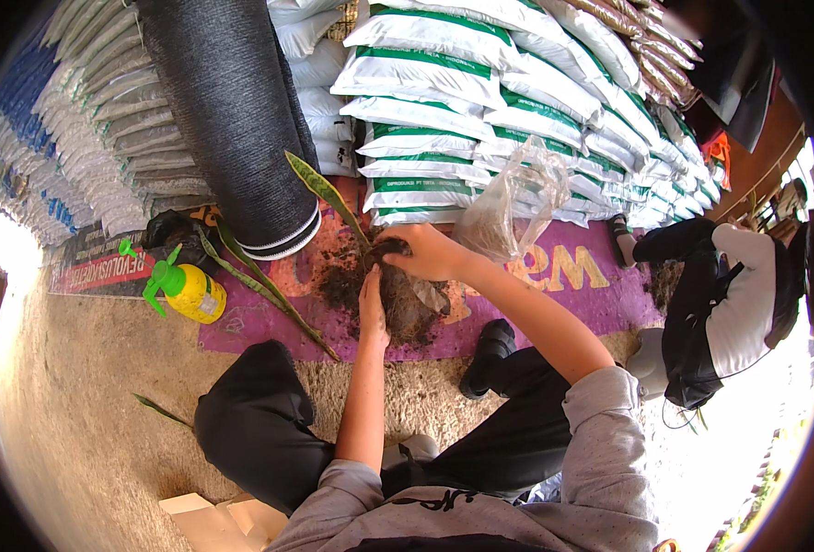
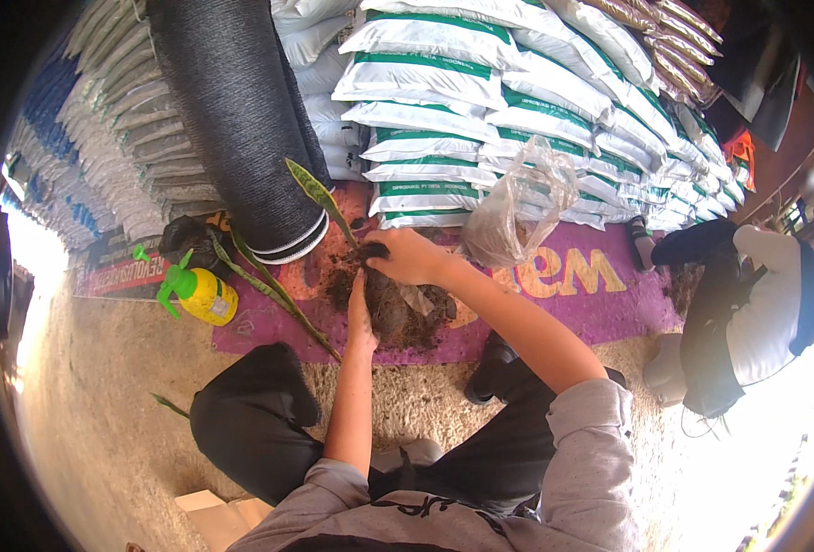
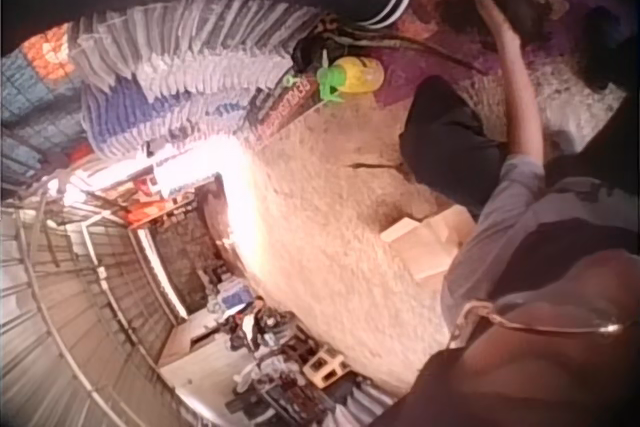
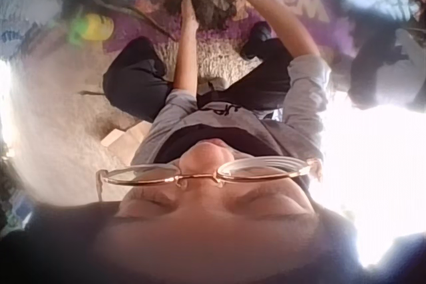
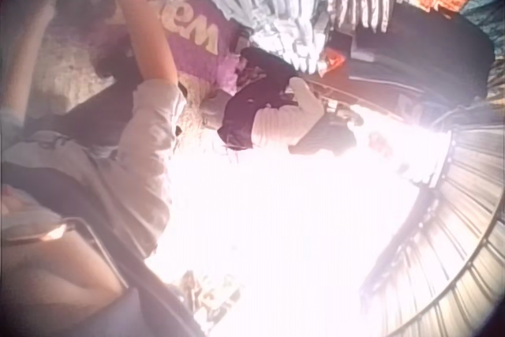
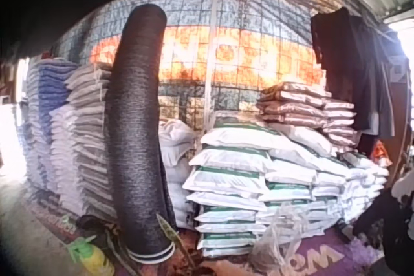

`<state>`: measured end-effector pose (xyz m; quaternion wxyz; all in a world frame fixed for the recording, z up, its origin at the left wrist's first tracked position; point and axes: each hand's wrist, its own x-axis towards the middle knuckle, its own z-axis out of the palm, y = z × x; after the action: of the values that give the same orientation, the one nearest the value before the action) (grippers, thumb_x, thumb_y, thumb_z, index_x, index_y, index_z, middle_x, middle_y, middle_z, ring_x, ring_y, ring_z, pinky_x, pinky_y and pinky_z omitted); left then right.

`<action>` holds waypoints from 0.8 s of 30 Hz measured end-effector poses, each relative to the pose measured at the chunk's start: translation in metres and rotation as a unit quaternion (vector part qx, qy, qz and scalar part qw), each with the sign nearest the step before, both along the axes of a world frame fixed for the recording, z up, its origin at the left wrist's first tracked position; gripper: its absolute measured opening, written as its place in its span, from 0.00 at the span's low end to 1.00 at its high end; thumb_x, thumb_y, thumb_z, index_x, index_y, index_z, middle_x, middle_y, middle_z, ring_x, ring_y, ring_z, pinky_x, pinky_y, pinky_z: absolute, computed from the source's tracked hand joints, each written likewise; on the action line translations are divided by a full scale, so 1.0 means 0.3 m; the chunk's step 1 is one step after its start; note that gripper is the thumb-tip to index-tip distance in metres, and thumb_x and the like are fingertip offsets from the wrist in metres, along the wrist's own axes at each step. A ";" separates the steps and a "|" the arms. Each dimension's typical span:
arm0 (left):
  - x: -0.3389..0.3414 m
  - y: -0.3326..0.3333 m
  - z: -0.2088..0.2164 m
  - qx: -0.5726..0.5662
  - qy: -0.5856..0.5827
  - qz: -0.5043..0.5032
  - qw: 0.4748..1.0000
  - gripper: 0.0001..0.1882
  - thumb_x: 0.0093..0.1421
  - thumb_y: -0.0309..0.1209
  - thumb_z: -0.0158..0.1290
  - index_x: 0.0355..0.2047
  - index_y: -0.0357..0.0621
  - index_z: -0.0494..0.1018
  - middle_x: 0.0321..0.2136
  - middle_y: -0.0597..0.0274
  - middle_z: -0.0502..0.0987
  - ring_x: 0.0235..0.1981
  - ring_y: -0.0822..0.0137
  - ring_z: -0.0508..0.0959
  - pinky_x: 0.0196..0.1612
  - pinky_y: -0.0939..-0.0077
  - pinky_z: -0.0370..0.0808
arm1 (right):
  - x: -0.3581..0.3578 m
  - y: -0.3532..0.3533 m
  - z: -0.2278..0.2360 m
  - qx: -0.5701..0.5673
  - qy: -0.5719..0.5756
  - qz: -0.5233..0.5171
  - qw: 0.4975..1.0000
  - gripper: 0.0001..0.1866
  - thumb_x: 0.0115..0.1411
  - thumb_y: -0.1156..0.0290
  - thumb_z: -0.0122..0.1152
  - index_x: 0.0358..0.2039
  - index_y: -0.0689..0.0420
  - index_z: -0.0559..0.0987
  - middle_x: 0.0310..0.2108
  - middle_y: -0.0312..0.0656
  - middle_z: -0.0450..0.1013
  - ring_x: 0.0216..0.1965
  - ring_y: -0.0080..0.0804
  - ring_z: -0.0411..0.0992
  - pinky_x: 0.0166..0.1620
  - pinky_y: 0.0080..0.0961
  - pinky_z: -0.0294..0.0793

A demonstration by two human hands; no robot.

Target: The person sits on the floor and repeatedly packs soil around the root ball of a small plant, shaping it into a compact sphere by hand. The person handles the plant and soil directly without using tools.

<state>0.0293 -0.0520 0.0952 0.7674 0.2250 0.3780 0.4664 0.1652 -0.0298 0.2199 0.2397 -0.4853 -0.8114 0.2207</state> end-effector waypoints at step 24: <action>0.019 0.010 0.013 -0.036 -0.045 0.042 0.997 0.24 0.58 0.49 0.48 0.44 0.42 0.71 0.37 0.59 0.76 0.36 0.64 0.77 0.39 0.67 0.75 | 0.215 -0.078 -0.165 -0.559 0.259 -0.077 0.784 0.26 0.55 0.66 0.59 0.53 0.59 0.67 0.44 0.43 0.71 0.29 0.29 0.75 0.31 0.26 0.77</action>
<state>0.0350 -0.0491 0.0992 0.7710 0.1603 0.3686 0.4940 0.2297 -0.0530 0.1704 0.1441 -0.5193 -0.4135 0.7339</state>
